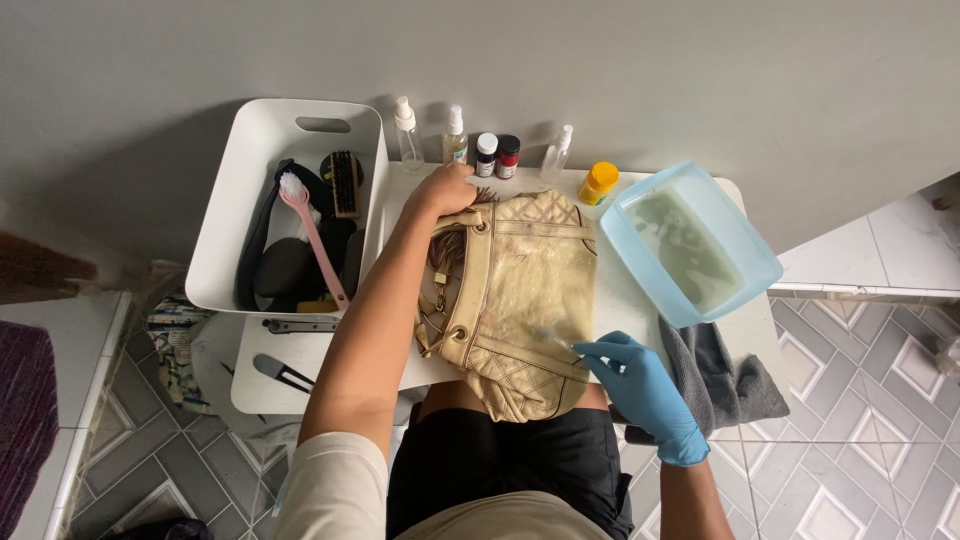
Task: The person scrubs a beige handbag with a toothbrush dipped in soapy water, then wipes the surface with a gray cloth. The person repeats this process on different sections of the bag, including the handle and body, while wearing blue gloves.
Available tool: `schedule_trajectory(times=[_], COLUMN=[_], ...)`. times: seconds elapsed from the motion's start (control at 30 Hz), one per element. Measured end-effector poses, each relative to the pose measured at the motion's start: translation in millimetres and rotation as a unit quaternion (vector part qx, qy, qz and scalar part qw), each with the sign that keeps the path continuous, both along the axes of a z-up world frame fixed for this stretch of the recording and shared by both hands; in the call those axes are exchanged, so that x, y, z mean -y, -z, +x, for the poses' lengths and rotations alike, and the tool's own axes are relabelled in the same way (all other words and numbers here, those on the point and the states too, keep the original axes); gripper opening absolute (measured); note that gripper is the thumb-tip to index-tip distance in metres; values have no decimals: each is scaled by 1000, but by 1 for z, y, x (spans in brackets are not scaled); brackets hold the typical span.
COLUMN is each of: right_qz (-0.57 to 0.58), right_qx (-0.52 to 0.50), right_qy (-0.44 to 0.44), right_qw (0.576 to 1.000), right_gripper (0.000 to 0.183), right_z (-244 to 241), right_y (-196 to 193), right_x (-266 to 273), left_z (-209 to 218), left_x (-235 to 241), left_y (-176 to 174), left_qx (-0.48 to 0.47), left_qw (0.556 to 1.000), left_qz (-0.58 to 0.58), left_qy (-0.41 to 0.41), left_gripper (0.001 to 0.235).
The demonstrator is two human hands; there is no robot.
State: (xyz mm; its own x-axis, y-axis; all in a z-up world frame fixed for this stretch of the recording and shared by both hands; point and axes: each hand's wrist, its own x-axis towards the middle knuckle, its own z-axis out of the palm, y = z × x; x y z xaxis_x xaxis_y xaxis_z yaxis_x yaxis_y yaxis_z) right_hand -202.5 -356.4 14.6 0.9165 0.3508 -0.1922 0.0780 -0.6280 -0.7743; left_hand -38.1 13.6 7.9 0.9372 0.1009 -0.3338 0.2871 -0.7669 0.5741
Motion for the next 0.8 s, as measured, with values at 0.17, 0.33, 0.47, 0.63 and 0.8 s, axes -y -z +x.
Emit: schedule_trajectory(times=[0.17, 0.33, 0.47, 0.63, 0.8], right_qz=[-45, 23, -37, -29, 41], right_qx=[63, 28, 60, 13, 16], right_qy=[38, -14, 56, 78, -6], right_qw=[996, 999, 996, 996, 999], right_gripper=[21, 22, 24, 24, 23], right_z=[-1, 0, 0, -2, -3], right_y=[2, 8, 8, 10, 10], right_x=[2, -2, -2, -5, 0], left_z=[5, 7, 14, 7, -3], left_x=[-6, 2, -1, 2, 8], left_y=[9, -9, 1, -12, -31], left_qx=[24, -13, -40, -59, -85], left_qw=[1000, 1000, 999, 998, 996], left_qz=[20, 8, 22, 29, 26], left_qy=[-2, 3, 17, 15, 2], left_gripper=[49, 64, 62, 66, 72])
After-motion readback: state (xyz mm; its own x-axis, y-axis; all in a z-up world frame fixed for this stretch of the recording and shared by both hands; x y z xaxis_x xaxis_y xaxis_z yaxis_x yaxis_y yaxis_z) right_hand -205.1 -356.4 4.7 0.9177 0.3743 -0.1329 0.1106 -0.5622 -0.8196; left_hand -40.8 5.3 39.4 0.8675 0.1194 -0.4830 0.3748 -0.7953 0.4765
